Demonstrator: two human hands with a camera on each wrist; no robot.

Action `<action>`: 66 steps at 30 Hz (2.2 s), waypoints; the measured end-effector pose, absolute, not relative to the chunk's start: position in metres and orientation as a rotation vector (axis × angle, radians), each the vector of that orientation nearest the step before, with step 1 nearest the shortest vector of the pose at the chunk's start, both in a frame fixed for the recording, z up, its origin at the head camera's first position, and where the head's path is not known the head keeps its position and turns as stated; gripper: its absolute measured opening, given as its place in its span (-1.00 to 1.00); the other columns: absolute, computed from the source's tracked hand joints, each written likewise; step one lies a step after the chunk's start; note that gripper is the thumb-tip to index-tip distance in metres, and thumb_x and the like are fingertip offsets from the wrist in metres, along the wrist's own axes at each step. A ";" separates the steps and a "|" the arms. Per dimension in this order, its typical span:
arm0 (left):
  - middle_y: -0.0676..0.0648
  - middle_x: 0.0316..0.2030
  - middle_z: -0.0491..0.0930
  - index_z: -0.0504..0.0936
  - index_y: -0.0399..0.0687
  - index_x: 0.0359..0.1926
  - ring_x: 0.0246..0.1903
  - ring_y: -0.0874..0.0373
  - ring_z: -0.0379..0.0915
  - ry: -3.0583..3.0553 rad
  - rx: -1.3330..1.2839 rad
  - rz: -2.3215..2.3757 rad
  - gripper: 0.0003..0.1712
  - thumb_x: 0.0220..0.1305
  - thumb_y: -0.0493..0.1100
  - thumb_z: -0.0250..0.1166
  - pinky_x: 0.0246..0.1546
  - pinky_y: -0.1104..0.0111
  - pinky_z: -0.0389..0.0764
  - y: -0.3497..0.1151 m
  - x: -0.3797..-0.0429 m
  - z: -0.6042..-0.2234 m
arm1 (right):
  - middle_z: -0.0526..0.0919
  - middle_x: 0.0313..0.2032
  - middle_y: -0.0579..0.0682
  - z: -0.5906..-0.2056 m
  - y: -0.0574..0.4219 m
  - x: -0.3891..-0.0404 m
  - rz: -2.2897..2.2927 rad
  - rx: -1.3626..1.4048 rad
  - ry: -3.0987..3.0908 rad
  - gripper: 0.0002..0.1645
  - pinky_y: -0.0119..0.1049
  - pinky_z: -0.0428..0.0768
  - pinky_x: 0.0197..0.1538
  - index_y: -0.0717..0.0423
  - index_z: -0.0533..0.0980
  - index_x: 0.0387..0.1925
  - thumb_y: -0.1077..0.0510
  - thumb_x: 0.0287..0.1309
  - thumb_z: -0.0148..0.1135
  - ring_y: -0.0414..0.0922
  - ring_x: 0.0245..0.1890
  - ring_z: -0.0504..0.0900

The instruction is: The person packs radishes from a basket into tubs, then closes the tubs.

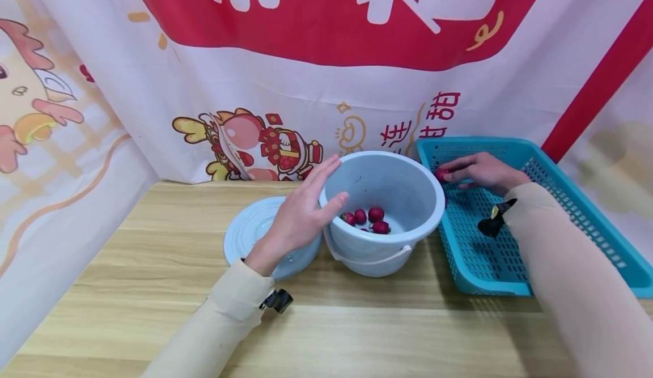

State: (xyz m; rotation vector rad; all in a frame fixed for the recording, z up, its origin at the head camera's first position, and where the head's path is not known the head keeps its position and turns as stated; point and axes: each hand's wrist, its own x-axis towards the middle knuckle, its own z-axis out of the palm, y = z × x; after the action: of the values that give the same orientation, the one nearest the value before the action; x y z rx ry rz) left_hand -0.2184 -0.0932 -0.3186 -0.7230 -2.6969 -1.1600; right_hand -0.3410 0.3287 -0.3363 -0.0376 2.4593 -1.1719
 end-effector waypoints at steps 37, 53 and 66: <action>0.30 0.70 -0.03 0.10 0.29 0.70 0.65 0.00 0.12 -2.706 -0.711 -1.148 -0.13 0.48 0.37 -0.01 0.45 -0.33 0.38 -0.092 -0.217 -0.322 | 0.51 0.40 -0.09 -0.266 0.270 -0.295 -1.515 -0.341 2.715 -0.26 -0.36 0.78 -0.03 -0.23 0.50 0.47 -0.06 0.30 0.48 -0.15 0.31 0.43; 0.24 0.71 -0.02 0.09 0.28 0.70 0.65 -0.02 0.12 -2.690 -0.740 -1.138 -0.13 0.49 0.37 -0.01 0.44 -0.34 0.39 -0.088 -0.219 -0.321 | 0.71 0.19 -0.14 -0.250 0.233 -0.263 -1.445 -0.552 2.703 -0.40 -0.30 0.81 0.00 -0.10 0.63 0.31 0.00 0.24 0.53 -0.13 0.13 0.73; 0.23 0.70 -0.01 0.10 0.26 0.70 0.65 -0.02 0.11 -2.697 -0.724 -1.138 -0.13 0.50 0.36 -0.01 0.46 -0.33 0.37 -0.092 -0.220 -0.320 | 0.71 0.19 0.10 -0.253 0.218 -0.252 -1.187 -0.675 2.743 -0.41 -0.37 0.79 -0.06 0.01 0.62 0.28 0.19 0.22 0.53 0.04 0.15 0.70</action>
State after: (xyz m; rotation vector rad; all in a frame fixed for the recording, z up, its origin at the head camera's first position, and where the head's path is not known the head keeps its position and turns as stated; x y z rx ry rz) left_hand -0.2205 -0.0923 -0.3202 -0.7241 -2.6967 -1.1377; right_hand -0.2524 0.2176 -0.2528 -0.6746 2.7427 -1.1871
